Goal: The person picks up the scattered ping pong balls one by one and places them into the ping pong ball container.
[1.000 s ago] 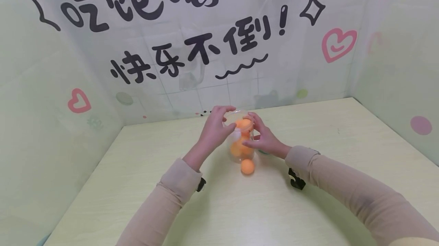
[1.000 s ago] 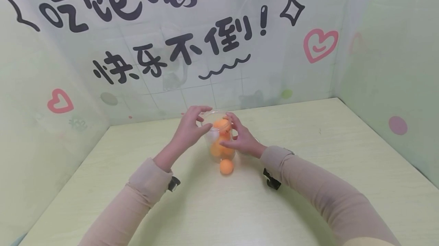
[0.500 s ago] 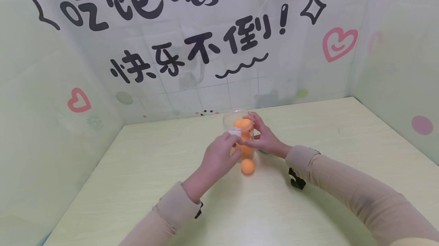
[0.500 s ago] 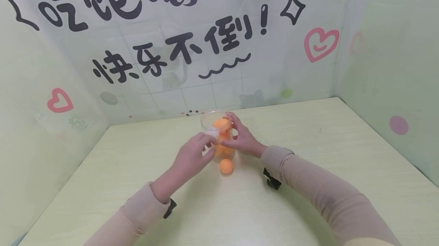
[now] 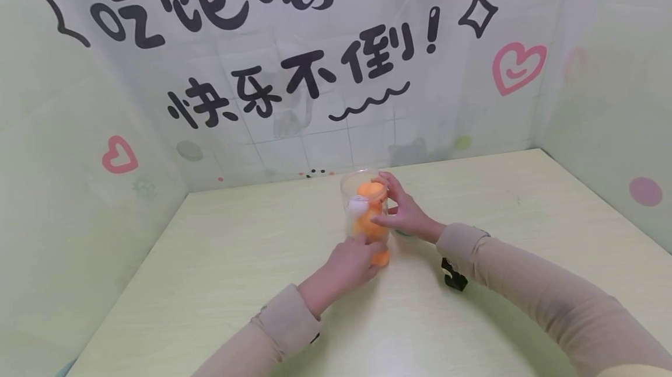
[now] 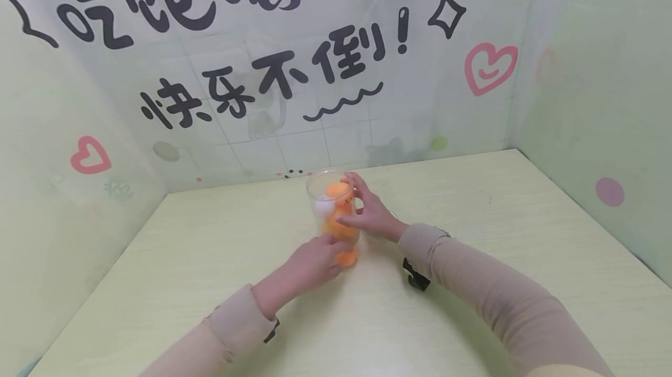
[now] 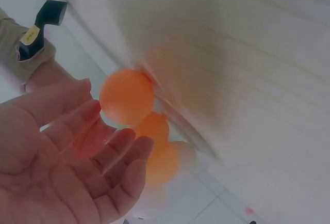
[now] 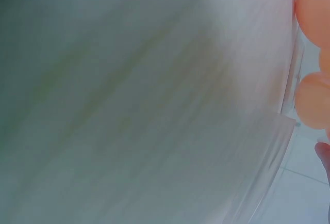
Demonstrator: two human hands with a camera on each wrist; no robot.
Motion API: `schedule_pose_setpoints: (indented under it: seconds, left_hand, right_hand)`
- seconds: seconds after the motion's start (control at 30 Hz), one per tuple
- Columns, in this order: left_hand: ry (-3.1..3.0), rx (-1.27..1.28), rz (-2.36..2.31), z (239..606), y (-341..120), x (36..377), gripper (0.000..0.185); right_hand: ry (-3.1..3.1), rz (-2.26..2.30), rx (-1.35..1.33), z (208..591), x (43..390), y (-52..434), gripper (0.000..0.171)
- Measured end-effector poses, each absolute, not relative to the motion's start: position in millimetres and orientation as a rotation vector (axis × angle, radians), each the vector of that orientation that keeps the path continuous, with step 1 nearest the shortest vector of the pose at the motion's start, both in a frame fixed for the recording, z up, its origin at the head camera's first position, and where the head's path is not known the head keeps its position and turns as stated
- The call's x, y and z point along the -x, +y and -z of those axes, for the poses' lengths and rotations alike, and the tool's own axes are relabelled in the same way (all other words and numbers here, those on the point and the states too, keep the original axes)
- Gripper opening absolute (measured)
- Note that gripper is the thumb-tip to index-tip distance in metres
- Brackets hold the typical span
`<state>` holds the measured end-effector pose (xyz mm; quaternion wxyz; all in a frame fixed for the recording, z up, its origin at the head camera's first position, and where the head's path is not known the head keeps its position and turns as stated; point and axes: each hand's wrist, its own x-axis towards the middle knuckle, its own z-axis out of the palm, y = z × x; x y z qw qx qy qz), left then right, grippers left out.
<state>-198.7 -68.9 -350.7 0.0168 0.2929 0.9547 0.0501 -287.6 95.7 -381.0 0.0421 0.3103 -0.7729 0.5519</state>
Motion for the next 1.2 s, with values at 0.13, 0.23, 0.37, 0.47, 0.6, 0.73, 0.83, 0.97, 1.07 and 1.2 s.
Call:
schedule_pose_setpoints:
  seconds: [0.13,0.23,0.37,0.47,0.6,0.73,0.83,0.97,1.07,1.2]
  left_hand:
    - [2.914,-0.870,-0.316,353,-71,202,0.029]
    - [2.866,-0.815,-0.445,353,-73,203,0.030]
    - [2.779,-0.696,-0.598,353,-78,202,0.025]
    - [2.684,-0.522,-0.783,354,-80,201,0.024]
    - [2.662,-0.457,-0.792,354,-82,203,0.024]
    - [2.761,-0.623,-0.496,355,-82,205,0.017]
    - [2.776,-0.622,-0.441,354,-82,206,0.016]
    - [2.764,-0.595,-0.443,355,-81,207,0.015]
    - [2.755,-0.605,-0.434,356,-81,207,0.014]
    - [2.748,-0.618,-0.433,357,-80,207,0.015]
  right_hand:
    - [-2.356,-1.707,-0.944,382,288,95,0.085]
    - [-2.345,-1.717,-0.944,383,289,95,0.085]
    - [-2.348,-1.714,-0.938,383,289,94,0.084]
    - [-2.356,-1.699,-0.934,382,289,94,0.084]
    - [-2.360,-1.680,-0.929,384,290,95,0.084]
    - [-2.361,-1.679,-0.928,385,291,95,0.085]
    - [-2.359,-1.678,-0.932,384,291,95,0.085]
    - [-2.361,-1.679,-0.927,384,290,95,0.085]
    - [-2.365,-1.678,-0.925,384,289,95,0.085]
    - [-2.376,-1.674,-0.919,384,289,95,0.085]
